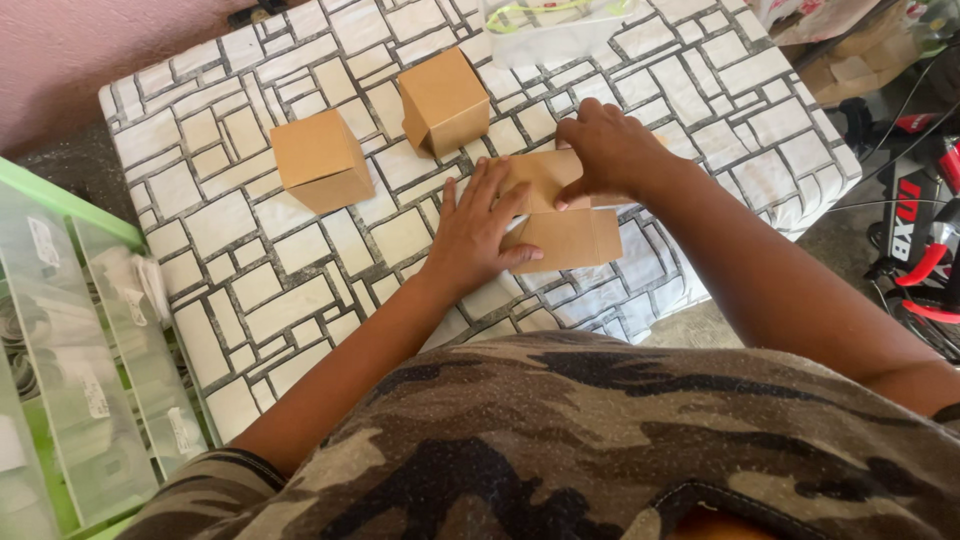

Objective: The person flattens small cardboard boxes one at a time by opening and pressing them flat on a bed, stacks the flattened boxes, ties the stack together with a green ribbon, and places the bundled cardboard into a plastic storage bin.

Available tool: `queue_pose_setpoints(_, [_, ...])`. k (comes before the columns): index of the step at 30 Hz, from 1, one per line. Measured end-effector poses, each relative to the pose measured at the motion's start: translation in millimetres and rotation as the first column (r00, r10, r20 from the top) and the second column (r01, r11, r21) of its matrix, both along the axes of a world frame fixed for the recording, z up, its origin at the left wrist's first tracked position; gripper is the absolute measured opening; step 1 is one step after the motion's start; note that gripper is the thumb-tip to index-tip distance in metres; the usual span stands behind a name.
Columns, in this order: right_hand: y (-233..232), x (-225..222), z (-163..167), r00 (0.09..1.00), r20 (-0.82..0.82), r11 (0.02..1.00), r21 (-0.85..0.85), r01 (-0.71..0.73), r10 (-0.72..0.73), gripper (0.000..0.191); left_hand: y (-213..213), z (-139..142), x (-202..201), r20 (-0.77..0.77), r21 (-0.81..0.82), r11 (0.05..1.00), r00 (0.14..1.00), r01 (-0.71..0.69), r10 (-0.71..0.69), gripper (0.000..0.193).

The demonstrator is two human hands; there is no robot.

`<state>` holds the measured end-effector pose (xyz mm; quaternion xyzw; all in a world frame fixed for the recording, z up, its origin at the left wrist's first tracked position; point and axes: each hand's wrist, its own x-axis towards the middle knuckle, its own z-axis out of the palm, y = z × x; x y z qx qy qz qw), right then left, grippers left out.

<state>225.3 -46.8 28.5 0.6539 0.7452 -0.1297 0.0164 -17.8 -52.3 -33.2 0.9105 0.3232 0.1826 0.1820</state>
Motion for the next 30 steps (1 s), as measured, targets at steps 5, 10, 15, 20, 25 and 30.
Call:
queue_pose_setpoints(5, [8,44,-18,0.868,-0.452,0.979,-0.107,0.175,-0.205,0.052,1,10,-8,0.217,0.196,0.98,0.976,-0.025,-0.019,0.068])
queue_pose_setpoints(10, [-18,85,-36,0.414,-0.767,0.779,-0.172,0.603,-0.49,0.04,10,23,-19,0.293,0.245,0.963,0.956,-0.112,0.036,0.047])
queue_pose_setpoints(15, [-32,70,-67,0.668,-0.443,0.641,0.237,0.73,-0.597,0.043,30,32,-22,0.233,0.299,0.93,0.961,-0.214,0.147,0.054])
queue_pose_setpoints(20, [-29,55,-67,0.69,-0.28,0.595,0.357,0.72,-0.667,0.054,71,34,-17,0.326,0.247,0.916,0.917,-0.317,0.23,0.104])
queue_pose_setpoints(25, [-26,55,-47,0.734,-0.221,0.657,0.333,0.676,-0.643,0.05,104,35,-14,0.279,0.022,0.949,0.913,-0.314,0.296,0.126])
queue_pose_setpoints(30, [-22,24,-37,0.905,-0.392,0.699,0.601,0.386,-0.163,0.032,96,44,-21,0.275,-0.125,0.95,0.91,-0.287,0.311,0.113])
